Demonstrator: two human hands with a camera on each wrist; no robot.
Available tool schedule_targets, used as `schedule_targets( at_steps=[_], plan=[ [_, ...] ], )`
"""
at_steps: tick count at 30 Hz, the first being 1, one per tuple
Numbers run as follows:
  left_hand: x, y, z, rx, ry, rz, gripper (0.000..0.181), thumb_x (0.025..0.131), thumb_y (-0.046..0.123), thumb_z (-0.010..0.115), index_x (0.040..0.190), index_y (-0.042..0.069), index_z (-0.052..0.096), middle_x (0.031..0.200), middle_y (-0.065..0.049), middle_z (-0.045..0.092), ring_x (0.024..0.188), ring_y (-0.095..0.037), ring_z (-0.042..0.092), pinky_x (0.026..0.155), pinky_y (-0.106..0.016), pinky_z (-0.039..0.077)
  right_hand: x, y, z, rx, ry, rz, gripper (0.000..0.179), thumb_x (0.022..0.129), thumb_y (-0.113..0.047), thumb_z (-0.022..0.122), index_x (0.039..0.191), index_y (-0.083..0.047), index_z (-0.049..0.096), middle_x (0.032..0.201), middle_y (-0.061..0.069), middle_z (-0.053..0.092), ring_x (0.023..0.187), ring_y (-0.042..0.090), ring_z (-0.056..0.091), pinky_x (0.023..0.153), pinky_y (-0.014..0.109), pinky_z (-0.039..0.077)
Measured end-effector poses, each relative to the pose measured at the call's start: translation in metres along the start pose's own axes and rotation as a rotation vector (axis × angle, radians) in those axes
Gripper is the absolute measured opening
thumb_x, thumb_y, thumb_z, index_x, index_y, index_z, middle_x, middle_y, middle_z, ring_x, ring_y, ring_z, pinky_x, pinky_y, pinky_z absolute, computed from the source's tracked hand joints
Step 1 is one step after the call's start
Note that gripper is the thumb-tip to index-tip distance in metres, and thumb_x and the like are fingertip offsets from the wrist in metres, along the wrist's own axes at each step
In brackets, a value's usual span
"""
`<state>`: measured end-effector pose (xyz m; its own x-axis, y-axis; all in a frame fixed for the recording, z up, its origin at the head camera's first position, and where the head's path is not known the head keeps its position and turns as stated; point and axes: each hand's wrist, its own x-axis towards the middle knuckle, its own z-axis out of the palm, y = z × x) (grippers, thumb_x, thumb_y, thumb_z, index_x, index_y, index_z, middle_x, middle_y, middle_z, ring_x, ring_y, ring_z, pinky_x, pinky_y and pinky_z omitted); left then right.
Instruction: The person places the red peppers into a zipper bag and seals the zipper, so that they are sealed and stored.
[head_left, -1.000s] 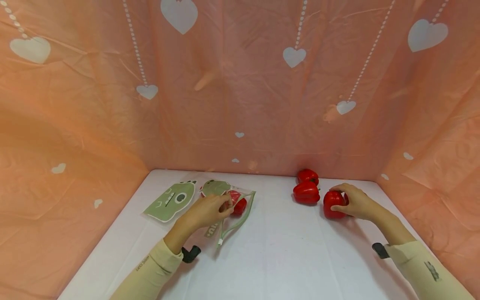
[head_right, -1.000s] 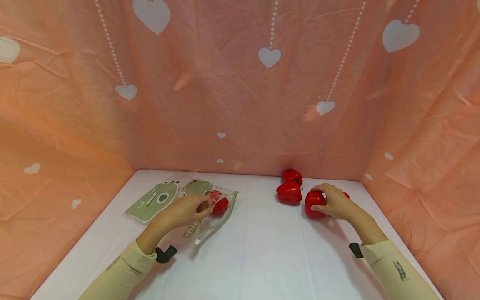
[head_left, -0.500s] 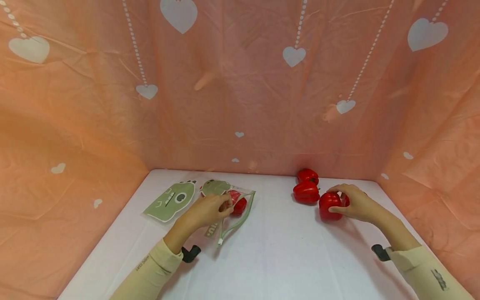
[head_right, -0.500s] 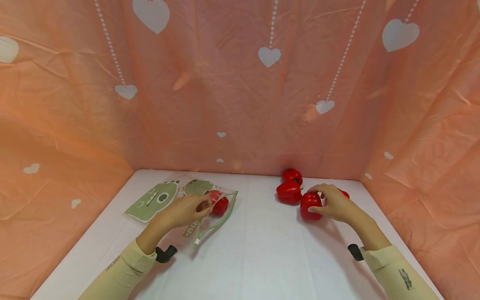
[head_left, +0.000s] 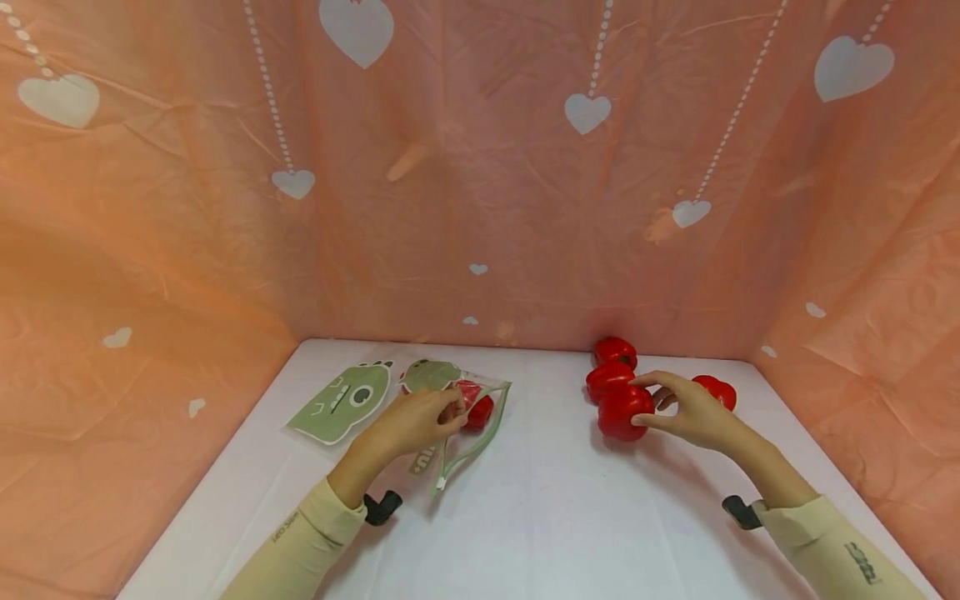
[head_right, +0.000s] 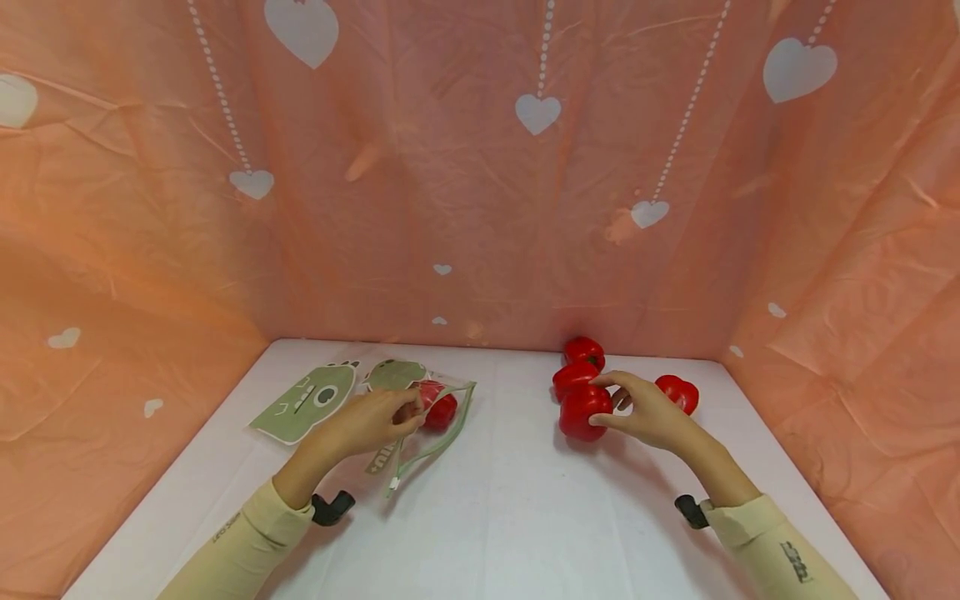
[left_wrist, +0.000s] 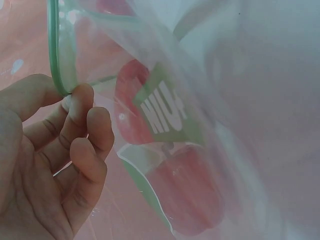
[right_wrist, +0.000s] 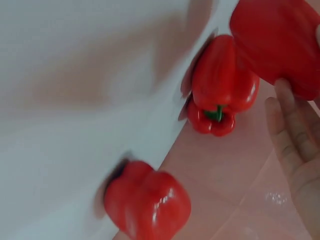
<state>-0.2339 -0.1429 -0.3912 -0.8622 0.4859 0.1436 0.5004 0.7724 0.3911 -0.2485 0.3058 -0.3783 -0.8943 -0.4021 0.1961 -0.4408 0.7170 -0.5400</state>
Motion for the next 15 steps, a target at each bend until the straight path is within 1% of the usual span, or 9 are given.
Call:
schedule_targets(
  at_steps=[3,7,10,15],
  plan=[
    [0.000,0.000,0.000,-0.006,-0.004,-0.005,0.008,0.102,0.021,0.075,0.099,0.019,0.068,0.078,0.011,0.059,0.072,-0.009,0.054,0.065,-0.028,0.047,0.003,-0.003,0.006,0.047,0.009,0.003,0.061,0.087,-0.022,0.091,0.139,-0.006,0.065,0.125,0.016,0.071,0.100,0.025,0.070,0.076,0.027,0.060],
    [0.000,0.000,-0.001,-0.011,-0.004,-0.010,0.008,0.102,0.021,0.075,0.099,0.019,0.068,0.078,0.011,0.059,0.071,-0.009,0.054,0.064,-0.027,0.047,0.009,-0.007,0.014,0.079,0.010,0.004,0.065,0.089,-0.023,0.090,0.143,-0.004,0.062,0.128,0.019,0.070,0.104,0.030,0.071,0.078,0.031,0.063],
    [0.000,0.000,-0.001,-0.011,-0.002,-0.009,0.008,0.102,0.022,0.075,0.099,0.019,0.068,0.077,0.011,0.059,0.071,-0.008,0.054,0.063,-0.027,0.047,0.013,-0.010,0.020,0.097,-0.003,0.007,0.065,0.090,-0.025,0.089,0.145,-0.005,0.060,0.127,0.017,0.070,0.107,0.030,0.071,0.082,0.033,0.063],
    [-0.001,-0.001,-0.002,-0.012,0.001,0.009,0.008,0.102,0.021,0.075,0.100,0.019,0.068,0.077,0.011,0.058,0.070,-0.008,0.053,0.063,-0.027,0.046,0.017,-0.016,0.032,0.157,-0.037,-0.008,0.062,0.090,-0.023,0.089,0.143,-0.007,0.062,0.125,0.014,0.071,0.108,0.029,0.071,0.087,0.036,0.062]
  ],
)
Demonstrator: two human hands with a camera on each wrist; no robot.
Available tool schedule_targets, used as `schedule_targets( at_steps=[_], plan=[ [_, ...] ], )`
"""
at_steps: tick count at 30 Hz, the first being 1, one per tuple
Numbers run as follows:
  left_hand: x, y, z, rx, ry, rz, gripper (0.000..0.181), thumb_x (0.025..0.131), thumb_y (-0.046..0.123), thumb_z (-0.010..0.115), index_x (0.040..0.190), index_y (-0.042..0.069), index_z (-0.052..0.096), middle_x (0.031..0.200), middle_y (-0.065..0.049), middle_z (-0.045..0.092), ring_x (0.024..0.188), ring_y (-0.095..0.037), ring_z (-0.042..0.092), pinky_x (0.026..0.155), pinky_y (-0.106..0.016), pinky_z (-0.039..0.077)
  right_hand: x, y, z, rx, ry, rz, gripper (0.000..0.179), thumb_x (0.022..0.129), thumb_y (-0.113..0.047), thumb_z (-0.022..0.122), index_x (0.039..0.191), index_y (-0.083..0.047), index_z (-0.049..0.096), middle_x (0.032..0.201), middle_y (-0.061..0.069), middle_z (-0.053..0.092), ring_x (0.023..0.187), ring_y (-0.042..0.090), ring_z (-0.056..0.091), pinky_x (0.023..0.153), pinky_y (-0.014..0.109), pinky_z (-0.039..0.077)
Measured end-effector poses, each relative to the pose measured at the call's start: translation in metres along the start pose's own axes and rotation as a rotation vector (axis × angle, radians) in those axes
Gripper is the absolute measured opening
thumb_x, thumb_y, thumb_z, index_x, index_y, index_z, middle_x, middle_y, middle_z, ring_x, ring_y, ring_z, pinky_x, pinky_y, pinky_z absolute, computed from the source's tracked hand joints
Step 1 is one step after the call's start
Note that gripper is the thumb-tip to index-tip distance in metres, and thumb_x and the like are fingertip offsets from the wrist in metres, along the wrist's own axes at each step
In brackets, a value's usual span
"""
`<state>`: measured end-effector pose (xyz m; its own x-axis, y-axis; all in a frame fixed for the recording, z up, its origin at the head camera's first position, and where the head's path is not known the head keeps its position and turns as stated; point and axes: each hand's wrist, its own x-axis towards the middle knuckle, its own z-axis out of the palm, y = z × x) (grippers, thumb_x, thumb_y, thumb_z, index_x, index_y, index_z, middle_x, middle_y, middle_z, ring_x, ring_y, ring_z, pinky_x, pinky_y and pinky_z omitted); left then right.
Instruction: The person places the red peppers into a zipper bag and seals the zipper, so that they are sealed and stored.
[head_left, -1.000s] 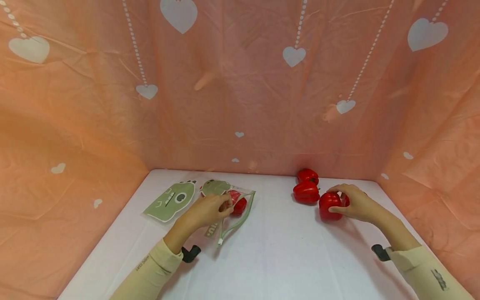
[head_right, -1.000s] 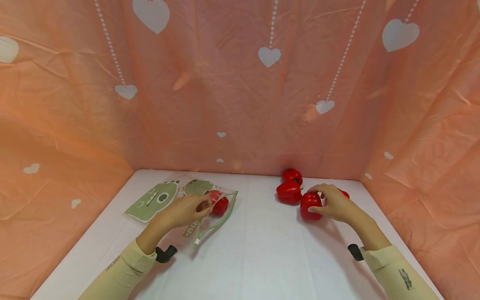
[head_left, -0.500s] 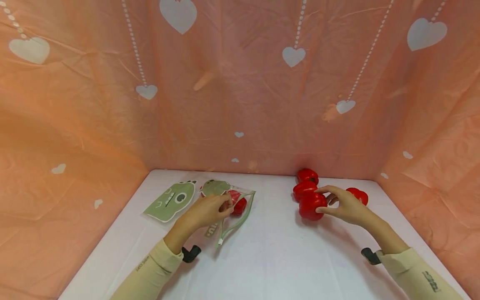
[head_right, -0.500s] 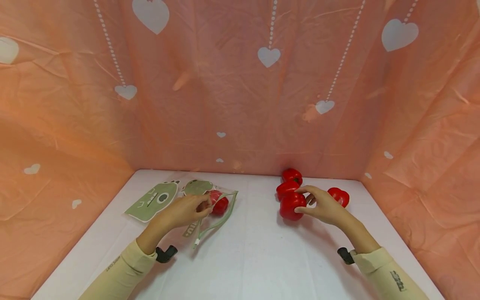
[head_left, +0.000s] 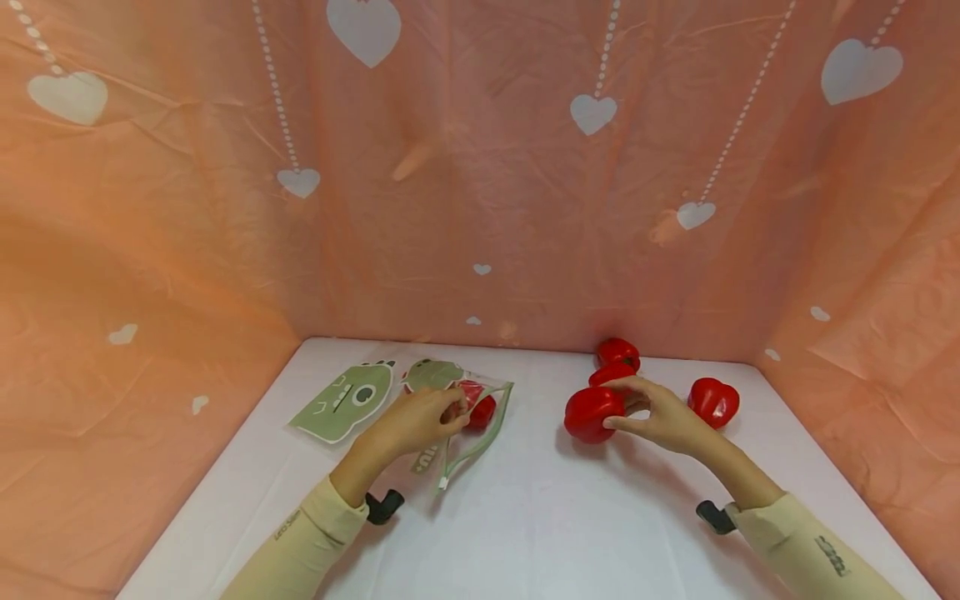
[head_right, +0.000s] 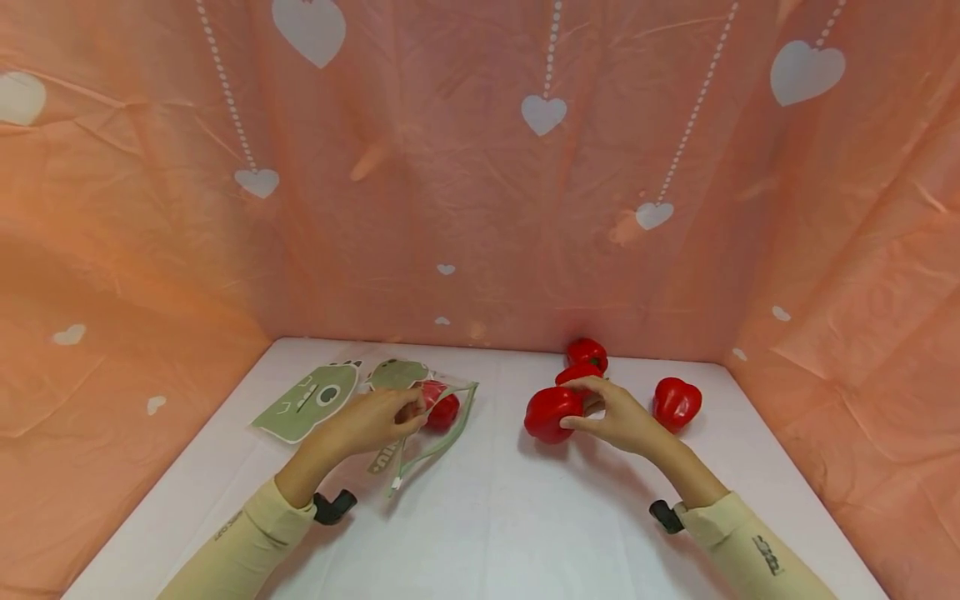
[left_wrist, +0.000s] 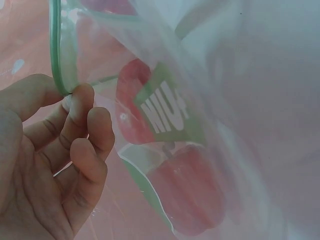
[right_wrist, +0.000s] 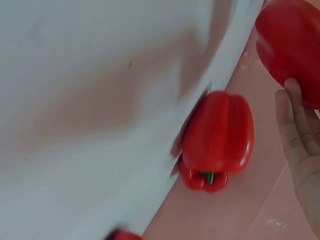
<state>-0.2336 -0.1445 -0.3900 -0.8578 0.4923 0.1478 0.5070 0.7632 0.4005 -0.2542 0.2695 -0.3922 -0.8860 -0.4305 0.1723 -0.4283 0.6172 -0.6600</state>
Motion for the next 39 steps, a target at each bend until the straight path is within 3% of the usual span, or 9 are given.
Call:
schedule_targets(
  at_steps=[9,14,22,26,33,39],
  plan=[
    [0.000,0.000,0.001,0.013,0.005,0.014,0.008,0.102,0.022,0.075,0.099,0.019,0.067,0.076,0.012,0.058,0.069,-0.007,0.053,0.062,-0.026,0.046,0.009,-0.011,0.016,0.123,-0.071,0.013,0.060,0.092,-0.022,0.087,0.143,-0.004,0.062,0.131,0.019,0.068,0.114,0.033,0.071,0.090,0.036,0.063],
    [0.000,0.000,0.001,0.035,0.016,0.025,0.011,0.102,0.023,0.075,0.097,0.020,0.066,0.077,0.013,0.059,0.071,-0.005,0.054,0.065,-0.027,0.047,0.014,-0.013,0.027,0.178,-0.111,-0.012,0.055,0.093,-0.022,0.086,0.140,-0.004,0.064,0.128,0.016,0.070,0.109,0.028,0.072,0.089,0.032,0.062],
    [0.001,0.001,0.001,0.017,-0.001,0.002,0.010,0.102,0.021,0.075,0.097,0.020,0.067,0.079,0.012,0.061,0.073,-0.007,0.056,0.066,-0.027,0.049,0.020,-0.018,0.049,0.270,-0.139,-0.030,0.053,0.094,-0.022,0.085,0.138,-0.002,0.064,0.127,0.015,0.072,0.109,0.027,0.072,0.090,0.028,0.060],
    [0.001,0.002,0.000,0.019,-0.002,0.002,0.010,0.102,0.022,0.075,0.097,0.021,0.066,0.079,0.012,0.061,0.072,-0.007,0.056,0.066,-0.027,0.049,0.022,-0.027,0.060,0.297,-0.134,-0.006,0.054,0.094,-0.022,0.086,0.138,-0.001,0.063,0.129,0.016,0.071,0.109,0.028,0.073,0.094,0.031,0.060],
    [0.001,0.004,-0.001,0.019,-0.009,-0.010,0.010,0.101,0.022,0.075,0.097,0.020,0.066,0.079,0.011,0.063,0.072,-0.007,0.057,0.065,-0.028,0.050,0.023,-0.039,0.081,0.434,-0.130,0.060,0.054,0.094,-0.018,0.085,0.138,0.002,0.060,0.129,0.020,0.069,0.110,0.032,0.074,0.091,0.032,0.062],
    [0.000,0.004,0.000,0.000,-0.009,-0.033,0.010,0.101,0.021,0.075,0.098,0.020,0.066,0.079,0.011,0.062,0.072,-0.009,0.056,0.064,-0.027,0.049,0.026,-0.050,0.093,0.469,-0.124,0.093,0.055,0.096,-0.016,0.083,0.139,0.005,0.056,0.132,0.022,0.067,0.111,0.033,0.075,0.093,0.035,0.061]
  ],
)
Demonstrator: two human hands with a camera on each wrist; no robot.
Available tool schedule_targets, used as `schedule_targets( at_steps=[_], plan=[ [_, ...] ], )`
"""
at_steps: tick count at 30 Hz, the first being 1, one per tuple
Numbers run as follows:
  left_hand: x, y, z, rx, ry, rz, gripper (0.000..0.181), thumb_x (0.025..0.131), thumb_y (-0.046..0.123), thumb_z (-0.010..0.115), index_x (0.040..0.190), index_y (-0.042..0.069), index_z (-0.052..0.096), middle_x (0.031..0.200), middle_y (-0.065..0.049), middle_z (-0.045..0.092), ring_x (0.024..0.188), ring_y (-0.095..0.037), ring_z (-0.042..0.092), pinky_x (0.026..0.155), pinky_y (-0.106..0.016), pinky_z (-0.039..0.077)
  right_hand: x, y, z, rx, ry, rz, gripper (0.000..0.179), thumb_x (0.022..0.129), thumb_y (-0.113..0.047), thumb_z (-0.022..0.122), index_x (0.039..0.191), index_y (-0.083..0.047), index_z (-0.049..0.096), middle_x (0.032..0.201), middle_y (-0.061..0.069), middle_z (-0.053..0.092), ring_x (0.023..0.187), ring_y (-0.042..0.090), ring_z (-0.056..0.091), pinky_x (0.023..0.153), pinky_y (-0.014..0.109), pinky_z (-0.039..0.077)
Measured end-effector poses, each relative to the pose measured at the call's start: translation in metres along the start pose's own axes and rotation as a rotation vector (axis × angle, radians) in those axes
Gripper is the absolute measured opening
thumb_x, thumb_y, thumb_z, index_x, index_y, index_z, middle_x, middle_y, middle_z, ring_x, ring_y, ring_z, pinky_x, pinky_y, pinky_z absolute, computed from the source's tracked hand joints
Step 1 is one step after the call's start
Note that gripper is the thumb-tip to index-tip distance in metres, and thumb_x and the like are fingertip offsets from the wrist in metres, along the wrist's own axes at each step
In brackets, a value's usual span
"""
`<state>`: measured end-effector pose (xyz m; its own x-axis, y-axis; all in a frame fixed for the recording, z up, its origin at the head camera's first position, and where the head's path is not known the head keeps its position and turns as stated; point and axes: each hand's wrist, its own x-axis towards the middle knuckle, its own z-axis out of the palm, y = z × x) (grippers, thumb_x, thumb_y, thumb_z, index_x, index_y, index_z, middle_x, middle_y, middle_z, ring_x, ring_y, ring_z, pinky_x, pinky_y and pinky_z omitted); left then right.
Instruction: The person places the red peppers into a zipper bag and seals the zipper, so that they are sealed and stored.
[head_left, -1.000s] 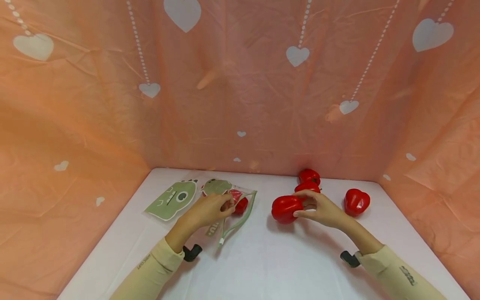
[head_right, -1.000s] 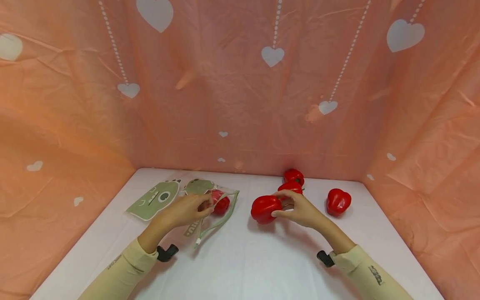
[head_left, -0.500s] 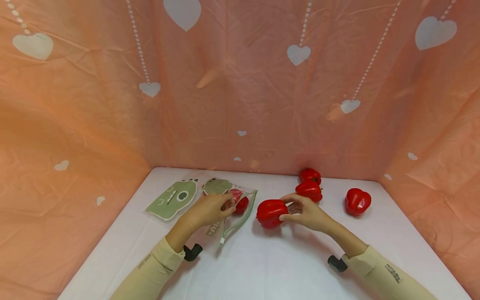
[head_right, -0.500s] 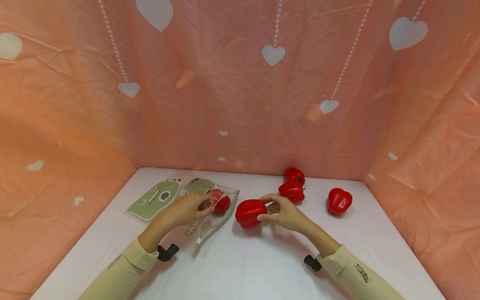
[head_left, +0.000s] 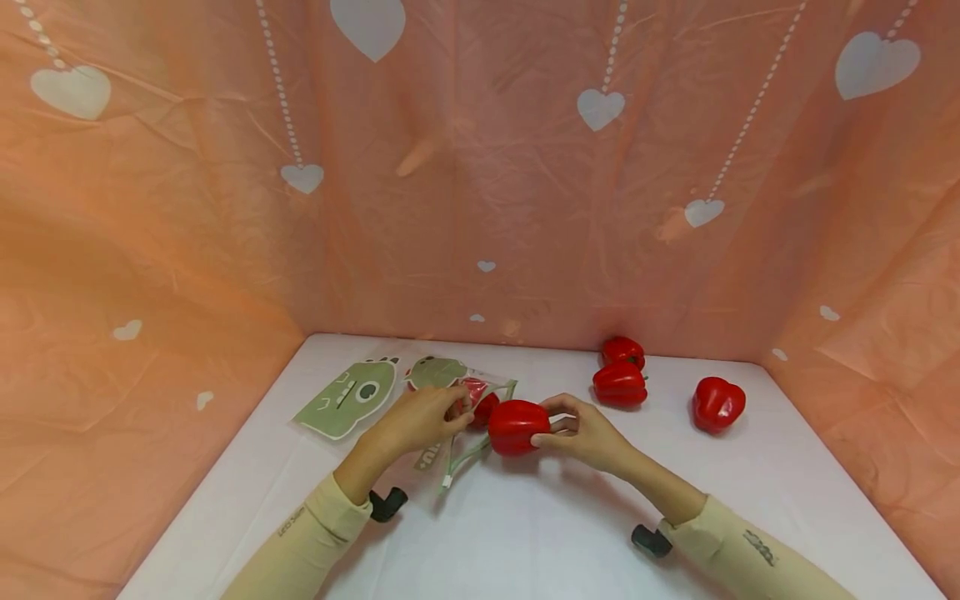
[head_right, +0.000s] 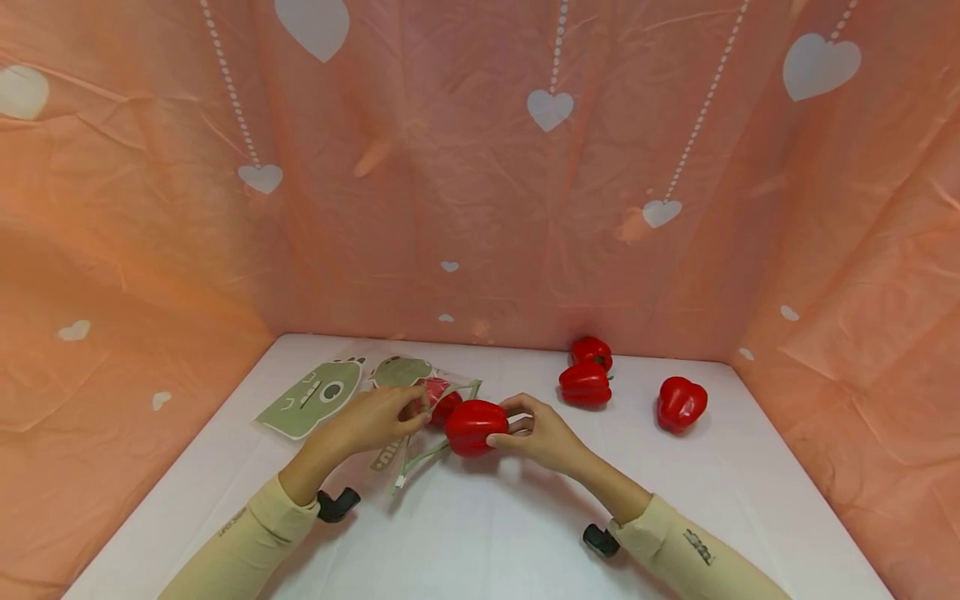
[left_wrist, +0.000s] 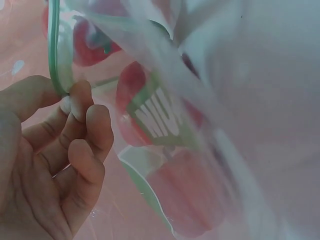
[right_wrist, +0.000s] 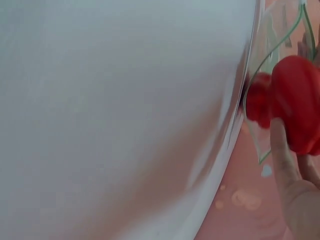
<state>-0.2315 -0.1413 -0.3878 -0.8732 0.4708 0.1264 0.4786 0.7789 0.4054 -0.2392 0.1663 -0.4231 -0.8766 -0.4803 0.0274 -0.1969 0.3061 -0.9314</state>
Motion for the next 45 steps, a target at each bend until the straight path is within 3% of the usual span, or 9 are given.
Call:
schedule_targets(
  at_steps=[11,24,34,40,45],
  plan=[
    [0.000,-0.001,0.001,-0.021,0.010,-0.003,0.007,0.102,0.022,0.075,0.100,0.020,0.068,0.080,0.012,0.063,0.073,-0.008,0.057,0.063,-0.026,0.049,0.007,-0.001,0.023,0.067,0.019,0.043,0.054,0.095,-0.013,0.083,0.137,0.007,0.056,0.130,0.022,0.066,0.111,0.032,0.075,0.092,0.037,0.062],
    [0.000,0.001,-0.002,-0.054,0.017,-0.016,0.006,0.103,0.022,0.073,0.104,0.018,0.069,0.083,0.010,0.065,0.074,-0.008,0.058,0.065,-0.027,0.051,0.010,-0.002,0.036,0.127,0.024,0.078,0.052,0.095,-0.011,0.083,0.134,0.008,0.055,0.125,0.021,0.067,0.111,0.031,0.075,0.090,0.036,0.062],
    [0.000,-0.001,-0.001,-0.072,0.014,-0.032,0.006,0.103,0.022,0.074,0.104,0.018,0.069,0.082,0.009,0.064,0.074,-0.010,0.058,0.064,-0.025,0.052,0.012,-0.004,0.044,0.134,0.012,0.097,0.052,0.095,-0.011,0.082,0.135,0.008,0.055,0.125,0.021,0.066,0.110,0.030,0.075,0.092,0.038,0.062],
    [0.000,0.000,-0.002,-0.070,0.018,-0.024,0.007,0.103,0.023,0.074,0.104,0.018,0.069,0.081,0.009,0.063,0.074,-0.011,0.057,0.065,-0.025,0.052,0.012,-0.007,0.048,0.152,-0.004,0.114,0.055,0.096,-0.014,0.082,0.137,0.008,0.053,0.126,0.022,0.066,0.101,0.025,0.076,0.087,0.042,0.064],
    [0.000,0.000,-0.003,-0.055,0.031,-0.019,0.007,0.103,0.023,0.073,0.104,0.018,0.069,0.080,0.009,0.061,0.073,-0.010,0.056,0.064,-0.027,0.050,0.014,-0.008,0.052,0.115,0.017,0.089,0.052,0.096,-0.013,0.082,0.135,0.009,0.056,0.122,0.021,0.068,0.100,0.024,0.075,0.087,0.036,0.062]
  ],
)
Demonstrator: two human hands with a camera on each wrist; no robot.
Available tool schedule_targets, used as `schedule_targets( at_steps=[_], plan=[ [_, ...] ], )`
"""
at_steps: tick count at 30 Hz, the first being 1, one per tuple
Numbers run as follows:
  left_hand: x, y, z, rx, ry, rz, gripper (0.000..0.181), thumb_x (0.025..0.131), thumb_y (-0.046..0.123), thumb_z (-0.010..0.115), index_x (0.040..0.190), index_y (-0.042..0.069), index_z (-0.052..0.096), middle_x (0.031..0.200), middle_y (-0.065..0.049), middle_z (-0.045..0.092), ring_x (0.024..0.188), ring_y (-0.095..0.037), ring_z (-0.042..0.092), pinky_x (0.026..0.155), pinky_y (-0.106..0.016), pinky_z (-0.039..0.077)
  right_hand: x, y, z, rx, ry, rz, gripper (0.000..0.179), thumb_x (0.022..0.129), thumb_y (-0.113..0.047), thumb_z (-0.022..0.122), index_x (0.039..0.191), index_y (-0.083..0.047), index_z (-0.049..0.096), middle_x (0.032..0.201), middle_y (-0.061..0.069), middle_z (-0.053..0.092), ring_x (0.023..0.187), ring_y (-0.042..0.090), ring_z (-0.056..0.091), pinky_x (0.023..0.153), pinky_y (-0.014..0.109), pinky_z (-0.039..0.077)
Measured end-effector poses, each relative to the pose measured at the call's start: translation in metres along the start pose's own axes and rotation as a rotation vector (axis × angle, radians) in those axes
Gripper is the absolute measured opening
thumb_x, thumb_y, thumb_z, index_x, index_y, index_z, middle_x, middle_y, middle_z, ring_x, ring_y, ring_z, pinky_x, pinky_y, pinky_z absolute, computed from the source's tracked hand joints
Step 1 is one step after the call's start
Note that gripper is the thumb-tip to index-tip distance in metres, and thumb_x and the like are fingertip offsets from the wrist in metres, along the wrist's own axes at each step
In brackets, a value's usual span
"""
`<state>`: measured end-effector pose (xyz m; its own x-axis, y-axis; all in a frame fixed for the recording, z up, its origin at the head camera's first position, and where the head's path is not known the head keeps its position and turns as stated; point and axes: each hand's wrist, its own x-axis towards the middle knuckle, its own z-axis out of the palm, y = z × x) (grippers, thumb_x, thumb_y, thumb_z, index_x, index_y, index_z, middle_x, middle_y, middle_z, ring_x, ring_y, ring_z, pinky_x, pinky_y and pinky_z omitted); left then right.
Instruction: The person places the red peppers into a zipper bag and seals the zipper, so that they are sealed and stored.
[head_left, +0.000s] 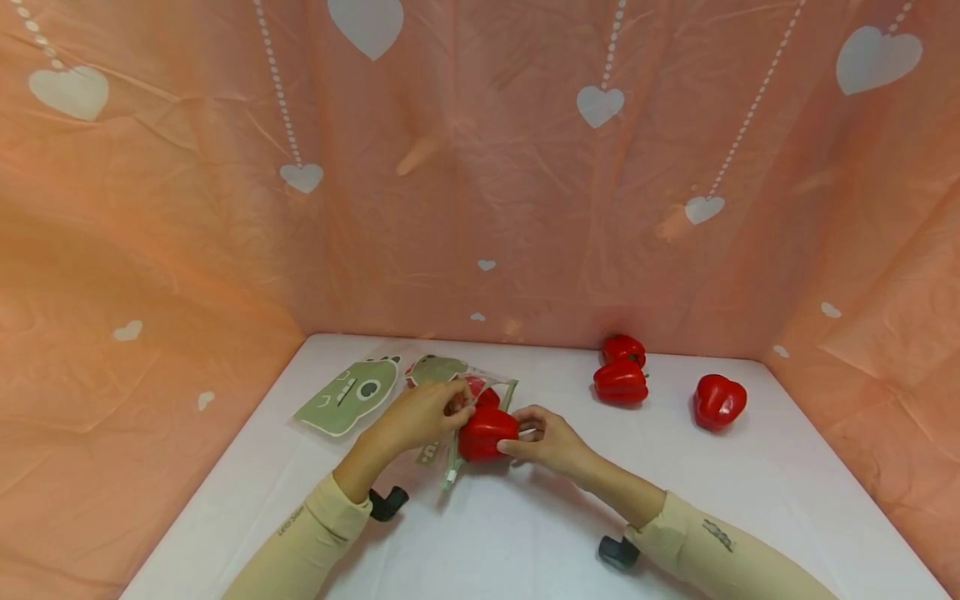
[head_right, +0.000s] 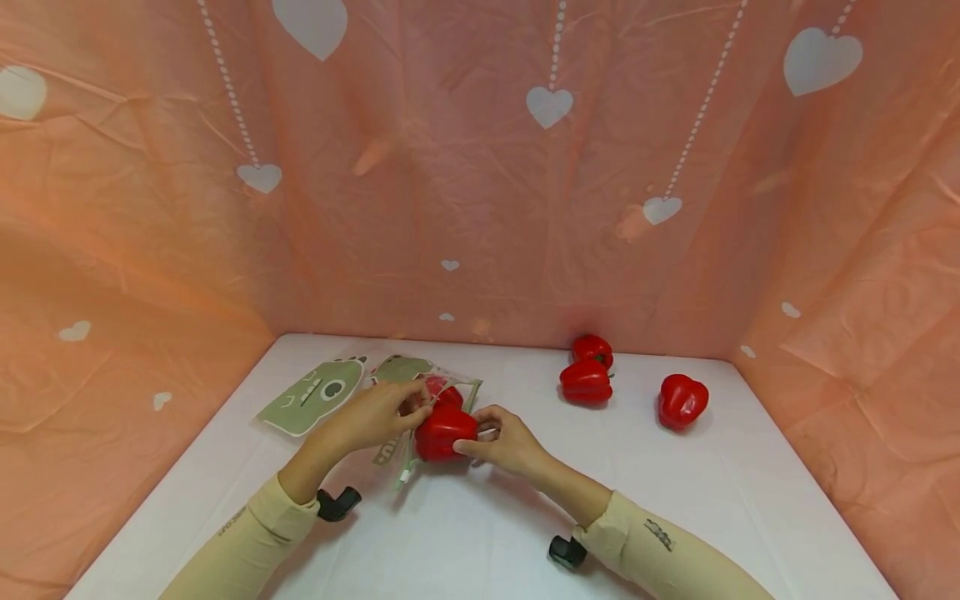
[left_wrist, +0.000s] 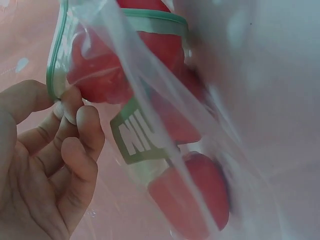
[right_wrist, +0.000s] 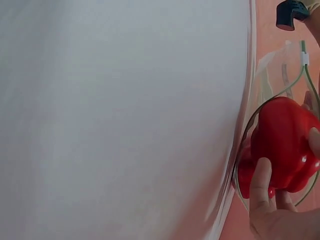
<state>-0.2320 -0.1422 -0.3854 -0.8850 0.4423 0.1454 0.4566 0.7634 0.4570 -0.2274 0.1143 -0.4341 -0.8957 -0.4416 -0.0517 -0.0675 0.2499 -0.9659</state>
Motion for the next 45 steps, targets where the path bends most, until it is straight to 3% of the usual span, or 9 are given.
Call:
schedule_targets(
  at_steps=[26,37,45],
  plan=[
    [0.000,0.004,-0.003,-0.014,0.000,0.003,0.007,0.103,0.023,0.072,0.102,0.019,0.066,0.078,0.010,0.062,0.072,-0.009,0.057,0.064,-0.027,0.051,0.004,-0.005,0.024,-0.004,0.035,0.008,0.048,0.093,-0.008,0.083,0.131,0.008,0.057,0.122,0.021,0.070,0.108,0.029,0.075,0.087,0.035,0.061],
    [-0.002,0.006,-0.005,-0.003,0.033,0.022,0.008,0.102,0.022,0.073,0.102,0.018,0.066,0.076,0.010,0.059,0.070,-0.009,0.055,0.063,-0.027,0.049,0.001,-0.006,0.032,0.012,0.099,0.014,0.046,0.093,-0.008,0.083,0.128,0.006,0.056,0.123,0.022,0.069,0.106,0.030,0.075,0.083,0.034,0.061],
    [-0.002,0.009,-0.007,0.006,0.050,0.019,0.008,0.102,0.023,0.073,0.102,0.018,0.067,0.074,0.010,0.058,0.068,-0.009,0.054,0.061,-0.027,0.048,0.003,-0.006,0.038,0.032,0.104,0.019,0.045,0.094,-0.010,0.082,0.125,0.005,0.054,0.125,0.024,0.069,0.111,0.034,0.074,0.089,0.039,0.062]
  ],
)
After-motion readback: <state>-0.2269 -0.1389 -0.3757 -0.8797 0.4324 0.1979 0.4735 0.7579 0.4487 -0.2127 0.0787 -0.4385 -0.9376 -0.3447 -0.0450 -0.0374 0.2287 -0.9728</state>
